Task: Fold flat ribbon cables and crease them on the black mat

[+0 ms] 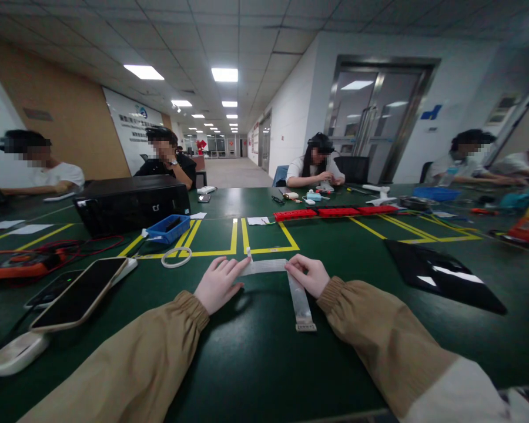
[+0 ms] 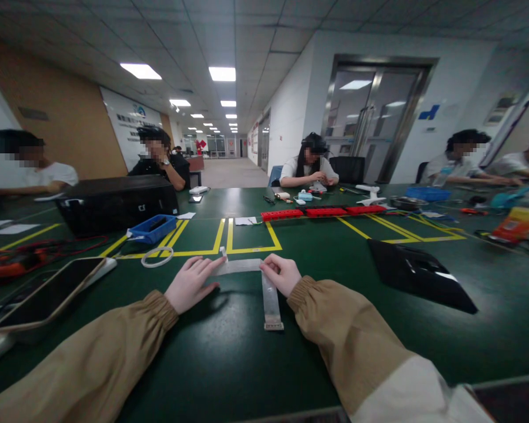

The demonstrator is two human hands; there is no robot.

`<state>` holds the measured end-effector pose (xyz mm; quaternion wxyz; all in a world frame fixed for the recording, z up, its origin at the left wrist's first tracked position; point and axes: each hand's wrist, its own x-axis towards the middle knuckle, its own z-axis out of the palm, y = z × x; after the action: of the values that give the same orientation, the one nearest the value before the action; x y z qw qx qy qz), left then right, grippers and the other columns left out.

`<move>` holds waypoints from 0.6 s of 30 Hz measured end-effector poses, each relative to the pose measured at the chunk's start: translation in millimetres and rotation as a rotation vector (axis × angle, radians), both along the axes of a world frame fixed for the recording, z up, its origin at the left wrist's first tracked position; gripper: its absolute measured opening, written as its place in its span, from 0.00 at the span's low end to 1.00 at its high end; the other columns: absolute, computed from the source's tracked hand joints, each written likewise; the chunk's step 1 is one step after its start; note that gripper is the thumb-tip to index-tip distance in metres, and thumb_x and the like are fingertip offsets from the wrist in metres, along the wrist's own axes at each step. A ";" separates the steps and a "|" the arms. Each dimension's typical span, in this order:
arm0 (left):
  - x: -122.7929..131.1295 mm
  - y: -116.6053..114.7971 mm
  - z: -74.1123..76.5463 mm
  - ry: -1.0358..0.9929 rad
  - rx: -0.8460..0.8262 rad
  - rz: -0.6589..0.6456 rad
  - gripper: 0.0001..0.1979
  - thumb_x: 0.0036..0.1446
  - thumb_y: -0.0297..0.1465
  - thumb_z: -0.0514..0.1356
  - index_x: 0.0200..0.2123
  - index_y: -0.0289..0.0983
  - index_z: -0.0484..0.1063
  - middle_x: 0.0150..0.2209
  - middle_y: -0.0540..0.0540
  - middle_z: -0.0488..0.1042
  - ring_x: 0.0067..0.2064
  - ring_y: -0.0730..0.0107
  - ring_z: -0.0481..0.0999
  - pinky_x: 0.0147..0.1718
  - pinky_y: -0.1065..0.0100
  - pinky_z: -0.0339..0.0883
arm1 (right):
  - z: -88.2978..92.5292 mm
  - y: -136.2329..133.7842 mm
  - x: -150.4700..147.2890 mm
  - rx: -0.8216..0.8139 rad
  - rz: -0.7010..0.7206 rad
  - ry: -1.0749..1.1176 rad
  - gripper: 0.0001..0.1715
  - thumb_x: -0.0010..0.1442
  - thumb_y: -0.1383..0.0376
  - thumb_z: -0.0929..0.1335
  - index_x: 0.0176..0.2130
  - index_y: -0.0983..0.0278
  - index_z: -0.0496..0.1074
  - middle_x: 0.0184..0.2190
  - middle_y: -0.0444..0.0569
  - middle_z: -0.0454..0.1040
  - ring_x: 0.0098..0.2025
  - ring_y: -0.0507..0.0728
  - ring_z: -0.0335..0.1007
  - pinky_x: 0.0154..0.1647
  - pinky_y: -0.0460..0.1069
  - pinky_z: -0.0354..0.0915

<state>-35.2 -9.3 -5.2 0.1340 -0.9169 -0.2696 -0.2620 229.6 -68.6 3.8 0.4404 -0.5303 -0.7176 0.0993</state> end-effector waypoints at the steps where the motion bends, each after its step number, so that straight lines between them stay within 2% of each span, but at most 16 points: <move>1: -0.4 -0.1 0.3 0.017 0.015 0.003 0.29 0.57 0.31 0.55 0.61 0.39 0.51 0.42 0.46 0.69 0.45 0.62 0.67 0.53 0.59 0.51 | 0.0 0.1 0.1 0.001 -0.003 -0.005 0.18 0.57 0.55 0.63 0.28 0.66 0.69 0.20 0.43 0.66 0.22 0.49 0.58 0.23 0.44 0.56; 5: -1.4 -0.9 1.6 0.070 0.056 0.001 0.26 0.59 0.30 0.53 0.60 0.42 0.53 0.40 0.47 0.68 0.43 0.65 0.67 0.52 0.59 0.52 | 0.0 0.5 0.6 -0.032 0.006 -0.007 0.18 0.58 0.54 0.63 0.30 0.66 0.70 0.22 0.44 0.67 0.23 0.49 0.59 0.24 0.45 0.57; 11: -1.3 -0.2 -1.0 0.112 0.018 -0.014 0.23 0.62 0.32 0.49 0.60 0.42 0.53 0.36 0.47 0.68 0.37 0.68 0.68 0.42 0.64 0.58 | -2.8 2.1 2.5 -0.065 0.026 -0.069 0.19 0.57 0.53 0.63 0.31 0.66 0.71 0.19 0.42 0.64 0.22 0.49 0.58 0.24 0.45 0.55; 15: -0.4 -0.8 -2.2 0.141 -0.043 -0.026 0.23 0.63 0.35 0.48 0.60 0.41 0.53 0.37 0.47 0.68 0.36 0.69 0.69 0.37 0.67 0.59 | -6.6 4.0 5.6 -0.079 0.024 -0.139 0.21 0.59 0.53 0.62 0.38 0.66 0.72 0.18 0.41 0.63 0.21 0.49 0.58 0.24 0.45 0.55; 18: 0.1 -1.7 -2.2 0.157 -0.067 -0.016 0.22 0.63 0.36 0.47 0.60 0.41 0.54 0.38 0.47 0.68 0.36 0.69 0.69 0.36 0.67 0.59 | -6.6 5.3 8.0 -0.155 0.003 -0.251 0.20 0.60 0.54 0.60 0.43 0.64 0.71 0.21 0.42 0.66 0.23 0.50 0.62 0.26 0.46 0.56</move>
<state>-35.1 -11.1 -7.5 0.1217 -0.9408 -0.2595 -0.1812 237.6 -63.3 -2.8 0.3051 -0.5700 -0.7578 0.0880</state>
